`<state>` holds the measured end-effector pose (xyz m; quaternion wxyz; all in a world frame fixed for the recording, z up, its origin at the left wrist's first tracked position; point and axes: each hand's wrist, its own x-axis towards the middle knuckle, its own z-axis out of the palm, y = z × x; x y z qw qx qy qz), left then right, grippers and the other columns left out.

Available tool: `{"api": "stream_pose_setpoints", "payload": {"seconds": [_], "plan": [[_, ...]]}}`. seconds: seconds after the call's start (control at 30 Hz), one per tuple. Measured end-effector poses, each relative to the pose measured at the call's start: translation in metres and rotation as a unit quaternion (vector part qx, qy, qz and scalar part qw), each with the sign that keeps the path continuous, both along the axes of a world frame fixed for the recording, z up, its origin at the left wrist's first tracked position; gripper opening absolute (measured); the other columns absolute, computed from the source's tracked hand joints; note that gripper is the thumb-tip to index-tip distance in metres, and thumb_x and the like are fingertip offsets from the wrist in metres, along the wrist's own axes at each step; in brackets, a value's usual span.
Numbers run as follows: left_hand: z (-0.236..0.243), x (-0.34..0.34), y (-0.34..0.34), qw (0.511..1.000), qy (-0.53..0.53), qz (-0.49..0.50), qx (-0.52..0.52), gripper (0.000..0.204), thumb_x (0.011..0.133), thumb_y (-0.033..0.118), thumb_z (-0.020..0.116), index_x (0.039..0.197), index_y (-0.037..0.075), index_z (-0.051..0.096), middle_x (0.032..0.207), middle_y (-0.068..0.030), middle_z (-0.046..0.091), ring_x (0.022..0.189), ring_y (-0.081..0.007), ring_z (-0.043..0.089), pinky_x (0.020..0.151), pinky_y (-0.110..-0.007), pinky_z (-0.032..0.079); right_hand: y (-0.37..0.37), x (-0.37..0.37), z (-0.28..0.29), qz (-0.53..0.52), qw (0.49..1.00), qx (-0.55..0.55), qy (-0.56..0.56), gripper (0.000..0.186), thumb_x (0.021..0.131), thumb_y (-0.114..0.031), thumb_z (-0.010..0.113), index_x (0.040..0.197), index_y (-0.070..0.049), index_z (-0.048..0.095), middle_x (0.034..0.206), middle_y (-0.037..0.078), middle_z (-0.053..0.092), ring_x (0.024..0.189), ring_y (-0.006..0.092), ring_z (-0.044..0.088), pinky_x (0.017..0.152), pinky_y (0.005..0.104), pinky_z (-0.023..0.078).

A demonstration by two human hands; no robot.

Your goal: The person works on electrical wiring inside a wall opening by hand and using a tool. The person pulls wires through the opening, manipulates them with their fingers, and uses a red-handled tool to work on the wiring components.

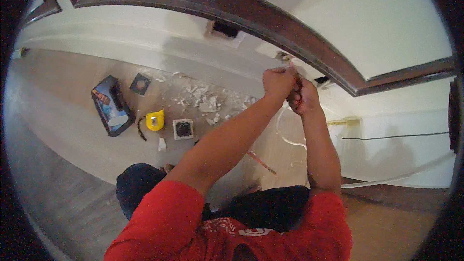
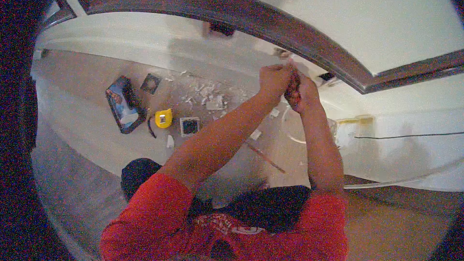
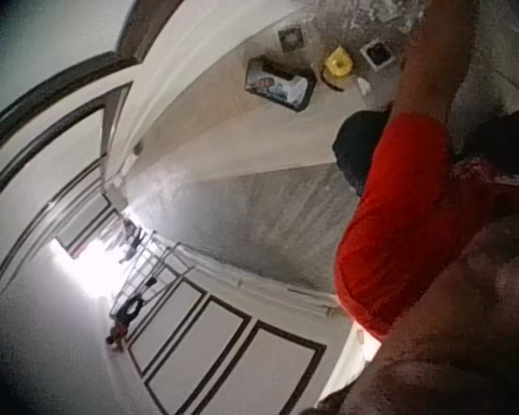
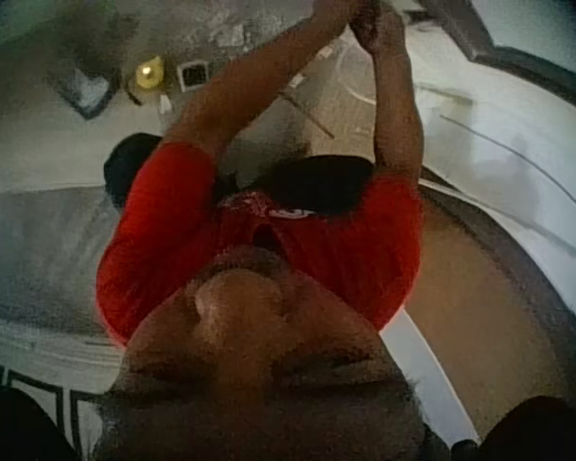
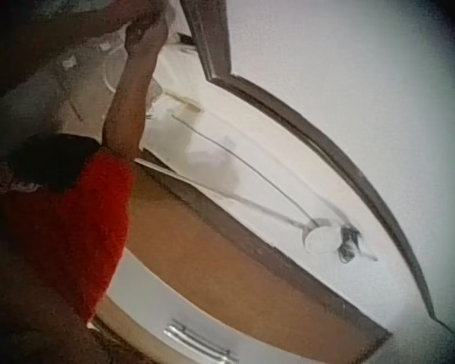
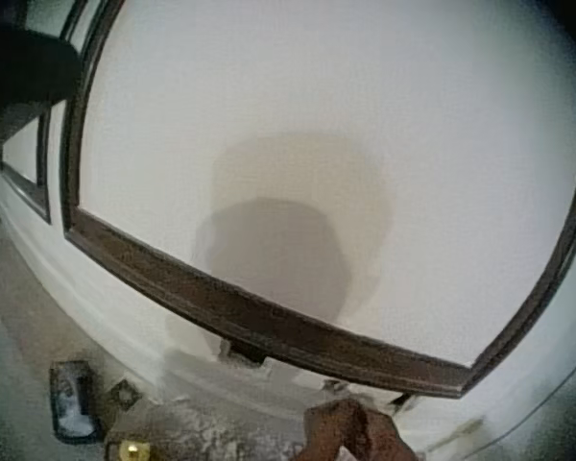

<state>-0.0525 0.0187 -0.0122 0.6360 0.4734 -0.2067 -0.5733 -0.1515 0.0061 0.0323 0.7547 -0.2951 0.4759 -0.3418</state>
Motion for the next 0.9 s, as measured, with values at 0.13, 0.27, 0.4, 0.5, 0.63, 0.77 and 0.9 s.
{"api": "stream_pose_setpoints", "payload": {"seconds": [0.13,0.27,0.4,0.5,0.63,0.77,0.9], "plan": [[0.004,-0.028,0.016,0.993,0.066,0.099,-0.003,0.026,0.085,0.022,0.068,0.08,-0.004,0.068,0.077,-0.0084,0.068,0.061,-0.0149,0.06,0.052,-0.031,0.047,0.015,-0.026,0.01,0.043,0.994,-0.006,0.099,0.024,0.097,-0.03,0.049,0.082,-0.011,0.053,0.056,-0.003,0.045,0.036,0.0071,0.037,0.029,0.022,0.029],[-0.008,-0.021,-0.003,0.973,-0.005,0.226,-0.038,0.023,0.081,0.019,0.072,0.084,-0.004,0.068,0.07,-0.0073,0.067,0.06,-0.0123,0.061,0.055,-0.028,0.047,0.028,-0.041,0.024,0.112,0.986,-0.029,0.123,0.029,0.097,-0.035,0.051,0.081,-0.011,0.05,0.056,-0.003,0.043,0.036,0.0084,0.035,0.033,0.0228,0.027],[0.0,-0.001,0.003,0.928,-0.268,0.233,-0.116,0.019,0.082,0.016,0.071,0.09,-0.001,0.069,0.073,-0.0061,0.068,0.059,-0.0114,0.06,0.055,-0.028,0.048,0.029,-0.058,0.025,0.123,0.982,-0.067,0.123,0.033,0.096,-0.039,0.055,0.081,-0.01,0.05,0.055,-0.003,0.043,0.036,0.0082,0.036,0.033,0.0244,0.028],[-0.005,-0.001,0.001,0.896,-0.339,0.247,-0.145,0.018,0.082,0.017,0.07,0.092,0.003,0.071,0.071,-0.0096,0.069,0.058,-0.0187,0.064,0.056,-0.032,0.05,0.03,-0.059,0.036,0.125,0.982,-0.085,0.116,0.032,0.096,-0.038,0.055,0.081,-0.01,0.051,0.055,-0.003,0.043,0.036,0.0083,0.037,0.033,0.0246,0.029],[-0.009,0.012,-0.006,0.804,-0.534,0.23,-0.125,0.02,0.082,0.022,0.068,0.094,0.006,0.071,0.074,-0.0146,0.068,0.063,-0.0309,0.066,0.059,-0.039,0.051,0.027,-0.062,0.035,0.124,0.983,-0.098,0.095,0.031,0.097,-0.038,0.053,0.082,-0.01,0.051,0.055,-0.003,0.044,0.038,0.0092,0.039,0.035,0.0256,0.029],[-0.001,0.016,-0.011,0.77,-0.583,0.217,-0.144,0.016,0.084,0.021,0.064,0.089,0.007,0.07,0.077,-0.0157,0.067,0.066,-0.035,0.065,0.061,-0.042,0.051,0.026,-0.065,0.027,0.115,0.983,-0.114,0.083,0.028,0.097,-0.035,0.051,0.085,-0.009,0.052,0.056,-0.002,0.046,0.039,0.01,0.04,0.035,0.0263,0.029],[-0.008,0.012,-0.01,0.772,-0.567,0.23,-0.171,0.011,0.083,0.014,0.061,0.078,0.007,0.065,0.073,-0.0157,0.063,0.066,-0.0362,0.063,0.06,-0.044,0.051,0.028,-0.053,0.029,0.097,0.985,-0.095,0.106,0.028,0.098,-0.033,0.049,0.084,-0.01,0.052,0.055,-0.002,0.044,0.037,0.0097,0.039,0.034,0.0255,0.031]]}}
